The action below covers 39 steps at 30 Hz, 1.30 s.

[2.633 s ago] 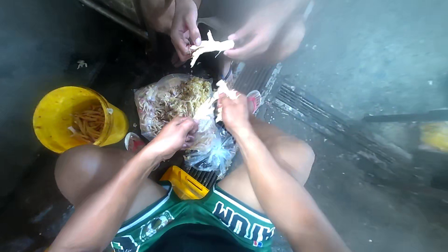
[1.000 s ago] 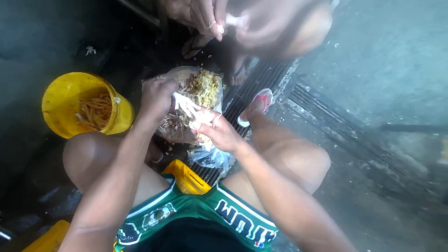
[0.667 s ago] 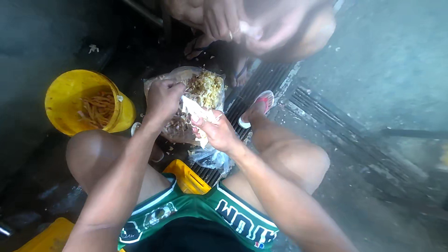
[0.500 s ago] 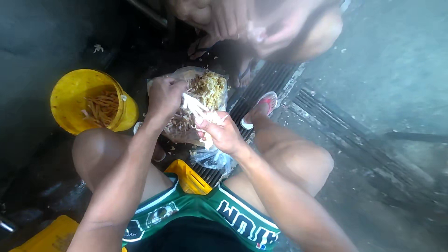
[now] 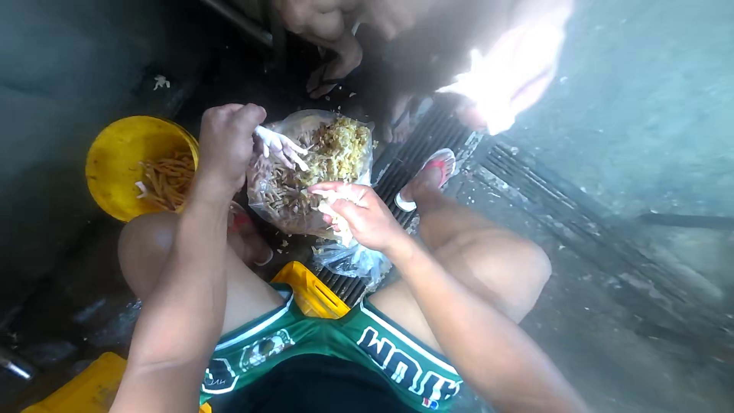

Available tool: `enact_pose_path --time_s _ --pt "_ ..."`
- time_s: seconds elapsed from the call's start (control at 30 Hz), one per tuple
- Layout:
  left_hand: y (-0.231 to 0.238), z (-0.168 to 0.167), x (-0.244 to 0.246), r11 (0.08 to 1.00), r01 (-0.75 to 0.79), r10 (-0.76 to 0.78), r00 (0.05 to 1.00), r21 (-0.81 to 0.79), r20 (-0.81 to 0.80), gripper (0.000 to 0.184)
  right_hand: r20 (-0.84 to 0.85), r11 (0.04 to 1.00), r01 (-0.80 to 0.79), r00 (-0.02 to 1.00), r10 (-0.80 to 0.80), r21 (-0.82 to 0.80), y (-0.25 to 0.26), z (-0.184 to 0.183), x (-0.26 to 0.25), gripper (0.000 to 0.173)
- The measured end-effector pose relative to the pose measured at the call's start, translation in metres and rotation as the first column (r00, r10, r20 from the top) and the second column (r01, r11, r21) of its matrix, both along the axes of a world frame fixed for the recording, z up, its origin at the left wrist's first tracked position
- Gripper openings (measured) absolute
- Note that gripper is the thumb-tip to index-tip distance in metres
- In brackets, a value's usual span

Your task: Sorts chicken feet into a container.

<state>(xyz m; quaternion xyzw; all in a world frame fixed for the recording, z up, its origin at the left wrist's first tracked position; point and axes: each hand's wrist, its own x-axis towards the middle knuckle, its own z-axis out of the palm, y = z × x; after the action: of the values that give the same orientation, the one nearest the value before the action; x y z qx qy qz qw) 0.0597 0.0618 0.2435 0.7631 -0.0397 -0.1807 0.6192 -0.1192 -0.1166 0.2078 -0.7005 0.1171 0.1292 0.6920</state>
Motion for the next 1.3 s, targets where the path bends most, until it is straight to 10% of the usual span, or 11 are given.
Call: enact_pose_path --time_s 0.33,0.6,0.9,1.13,1.3 --pt "0.029 0.017 -0.005 0.994 -0.011 0.007 0.999 -0.106 -0.038 0.031 0.196 0.992 0.032 0.979 -0.056 0.122 0.006 -0.001 -0.001 0.027" --pt "-0.026 0.014 -0.029 0.995 0.104 -0.103 0.99 0.005 -0.094 0.028 0.311 0.978 0.156 0.944 -0.107 -0.137 0.012 0.012 0.003 0.015" --pt "-0.031 0.01 -0.045 0.955 0.104 -0.132 0.988 0.277 0.082 0.035 0.569 0.652 0.567 0.785 -0.243 -0.503 -0.001 0.001 0.019 0.016" --pt "-0.01 0.041 -0.048 0.955 0.042 -0.085 0.987 0.293 0.136 0.031 0.69 0.563 0.642 0.705 -0.164 -0.521 0.005 0.005 0.021 0.014" --pt "0.043 0.046 -0.009 0.938 0.005 -0.1 0.961 0.346 0.257 0.024 0.554 0.613 0.691 0.702 -0.446 -0.382 -0.046 0.029 0.017 0.02"
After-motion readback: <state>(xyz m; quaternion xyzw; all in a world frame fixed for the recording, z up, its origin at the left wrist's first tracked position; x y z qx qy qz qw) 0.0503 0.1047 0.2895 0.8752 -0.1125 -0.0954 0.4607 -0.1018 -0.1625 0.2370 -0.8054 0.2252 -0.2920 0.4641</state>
